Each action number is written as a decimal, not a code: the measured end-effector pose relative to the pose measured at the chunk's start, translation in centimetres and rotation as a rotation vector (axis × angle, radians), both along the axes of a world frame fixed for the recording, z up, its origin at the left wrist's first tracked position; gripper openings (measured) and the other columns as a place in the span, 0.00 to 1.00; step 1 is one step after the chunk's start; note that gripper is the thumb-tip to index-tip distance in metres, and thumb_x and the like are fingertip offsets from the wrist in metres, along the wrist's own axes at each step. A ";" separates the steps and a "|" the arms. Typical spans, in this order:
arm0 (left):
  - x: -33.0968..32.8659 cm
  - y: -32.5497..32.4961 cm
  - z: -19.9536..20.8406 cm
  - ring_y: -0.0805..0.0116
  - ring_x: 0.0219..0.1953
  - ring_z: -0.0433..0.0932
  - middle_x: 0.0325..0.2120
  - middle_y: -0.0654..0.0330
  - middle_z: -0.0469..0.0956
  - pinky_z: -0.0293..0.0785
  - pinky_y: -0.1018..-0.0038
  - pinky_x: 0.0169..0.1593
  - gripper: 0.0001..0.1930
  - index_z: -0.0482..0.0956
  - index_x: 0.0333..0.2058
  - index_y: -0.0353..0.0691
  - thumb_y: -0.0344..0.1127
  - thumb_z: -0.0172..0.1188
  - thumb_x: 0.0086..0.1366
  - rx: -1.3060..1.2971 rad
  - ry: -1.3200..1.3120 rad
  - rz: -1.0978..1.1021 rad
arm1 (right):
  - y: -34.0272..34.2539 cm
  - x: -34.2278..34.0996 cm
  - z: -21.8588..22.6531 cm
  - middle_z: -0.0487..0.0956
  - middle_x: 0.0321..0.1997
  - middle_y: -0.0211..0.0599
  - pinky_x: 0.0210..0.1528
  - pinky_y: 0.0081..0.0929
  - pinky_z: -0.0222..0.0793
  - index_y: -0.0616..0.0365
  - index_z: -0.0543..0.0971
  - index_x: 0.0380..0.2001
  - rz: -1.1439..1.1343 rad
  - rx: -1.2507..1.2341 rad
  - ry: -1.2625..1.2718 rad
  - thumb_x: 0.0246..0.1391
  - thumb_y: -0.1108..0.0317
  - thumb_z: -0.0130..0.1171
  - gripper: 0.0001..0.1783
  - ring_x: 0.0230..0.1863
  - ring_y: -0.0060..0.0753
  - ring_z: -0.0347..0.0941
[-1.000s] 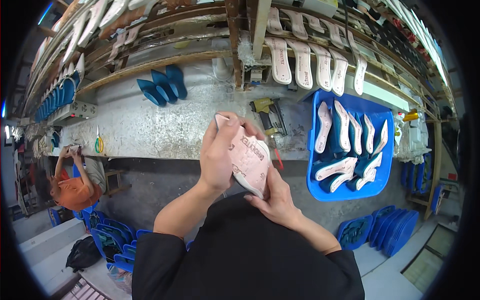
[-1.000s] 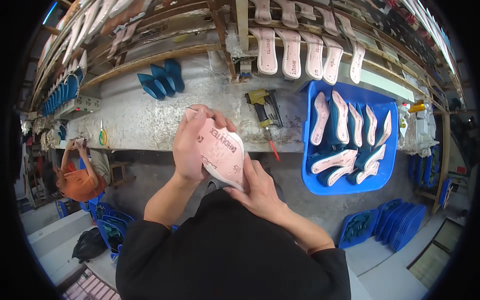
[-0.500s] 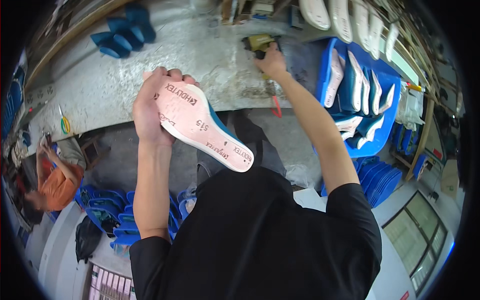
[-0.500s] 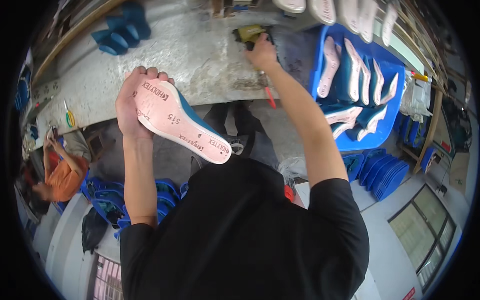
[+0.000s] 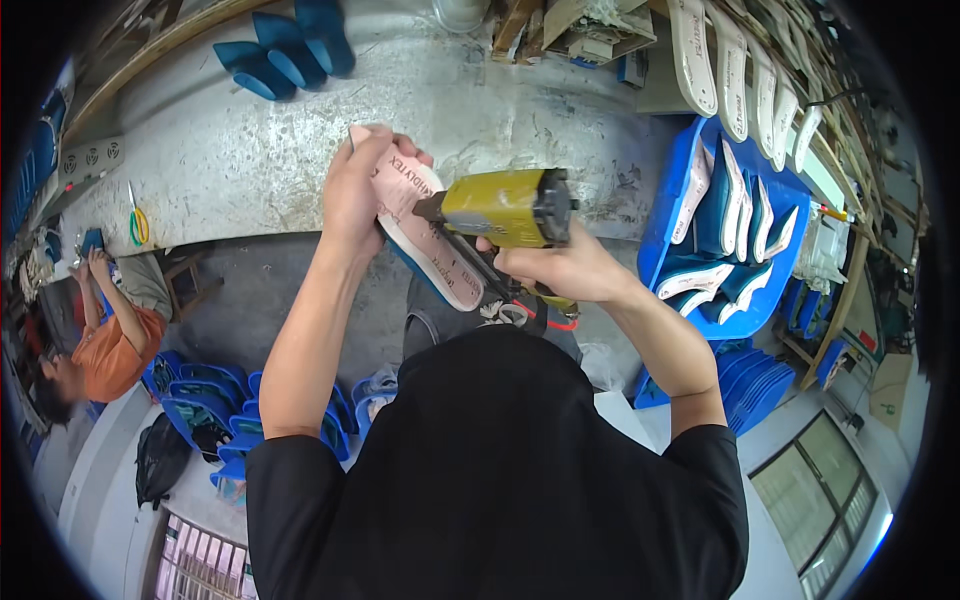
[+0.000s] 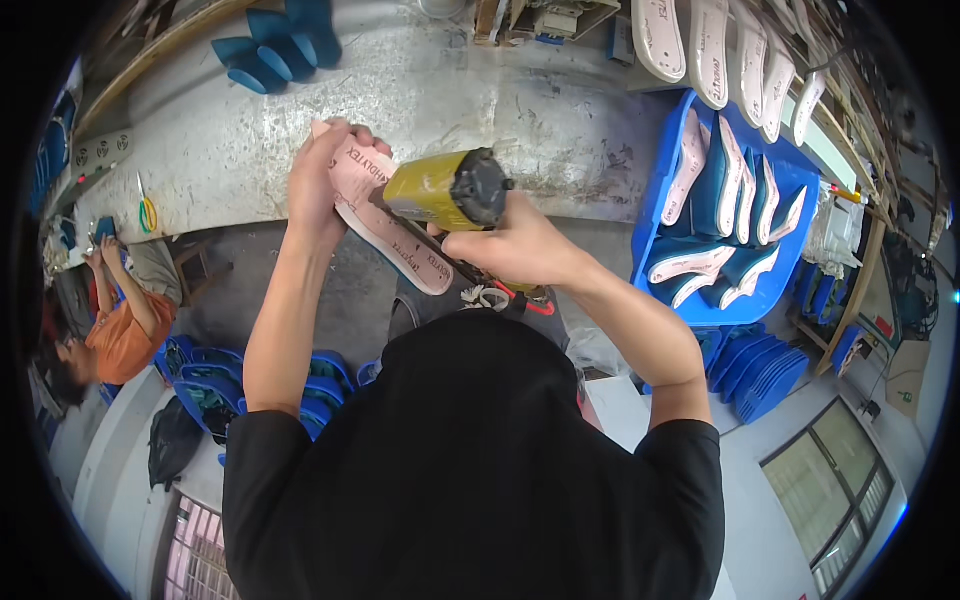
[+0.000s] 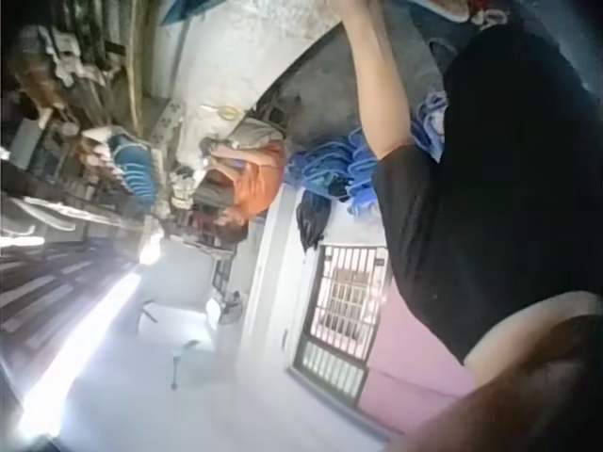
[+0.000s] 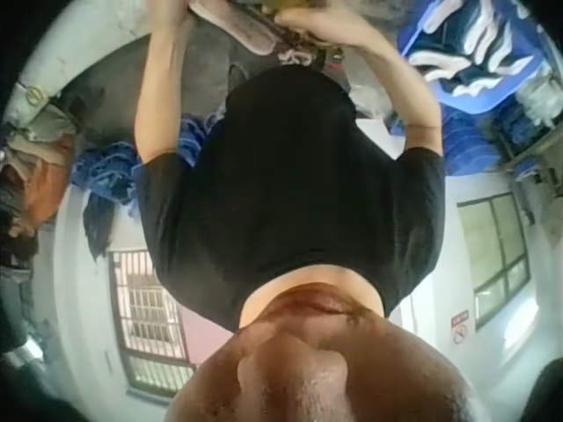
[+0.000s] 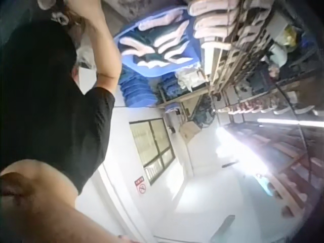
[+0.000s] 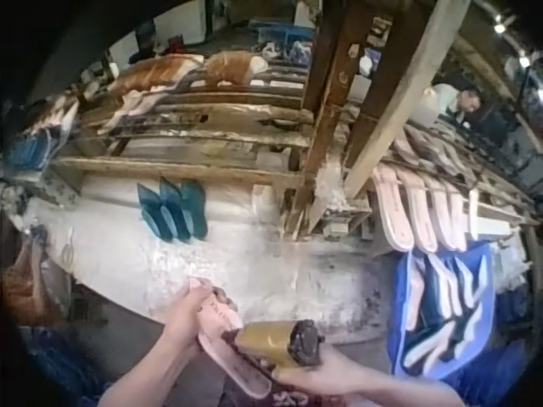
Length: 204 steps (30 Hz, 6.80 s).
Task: The person places a blue bin on the workbench, repeatedly aligns shoe insoles onto shoe lasts, fastens each insole with a pneumatic stapler, and places the assembled shoe lasts into the bin.
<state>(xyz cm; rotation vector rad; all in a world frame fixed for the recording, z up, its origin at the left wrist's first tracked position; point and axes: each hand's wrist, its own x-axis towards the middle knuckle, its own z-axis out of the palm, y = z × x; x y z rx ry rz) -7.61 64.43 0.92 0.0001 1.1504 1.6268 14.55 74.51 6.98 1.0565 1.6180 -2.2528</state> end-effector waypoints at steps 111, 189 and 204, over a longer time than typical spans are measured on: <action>12.1 -0.3 6.1 0.56 0.62 0.72 0.62 0.51 0.70 0.70 0.58 0.64 0.41 0.53 0.71 0.34 0.25 0.66 0.63 0.285 0.028 -0.515 | -3.4 8.9 6.6 0.58 0.76 0.45 0.77 0.34 0.46 0.64 0.52 0.75 -0.645 0.142 0.552 0.66 0.64 0.58 0.41 0.77 0.34 0.52; 4.5 0.6 1.8 0.60 0.41 0.81 0.35 0.57 0.77 0.80 0.65 0.43 0.07 0.71 0.43 0.40 0.37 0.55 0.74 -0.045 0.040 0.059 | 1.9 3.3 0.7 0.80 0.36 0.28 0.33 0.23 0.71 0.59 0.80 0.46 0.084 -0.072 -0.027 0.53 0.69 0.62 0.16 0.30 0.18 0.72; 7.9 2.9 3.4 0.57 0.43 0.78 0.33 0.59 0.75 0.78 0.60 0.49 0.05 0.72 0.40 0.44 0.37 0.54 0.74 0.223 -0.161 -0.047 | 13.2 9.0 -27.3 0.67 0.64 0.70 0.69 0.44 0.61 0.73 0.53 0.70 -0.143 1.178 -0.533 0.49 0.65 0.64 0.49 0.66 0.65 0.64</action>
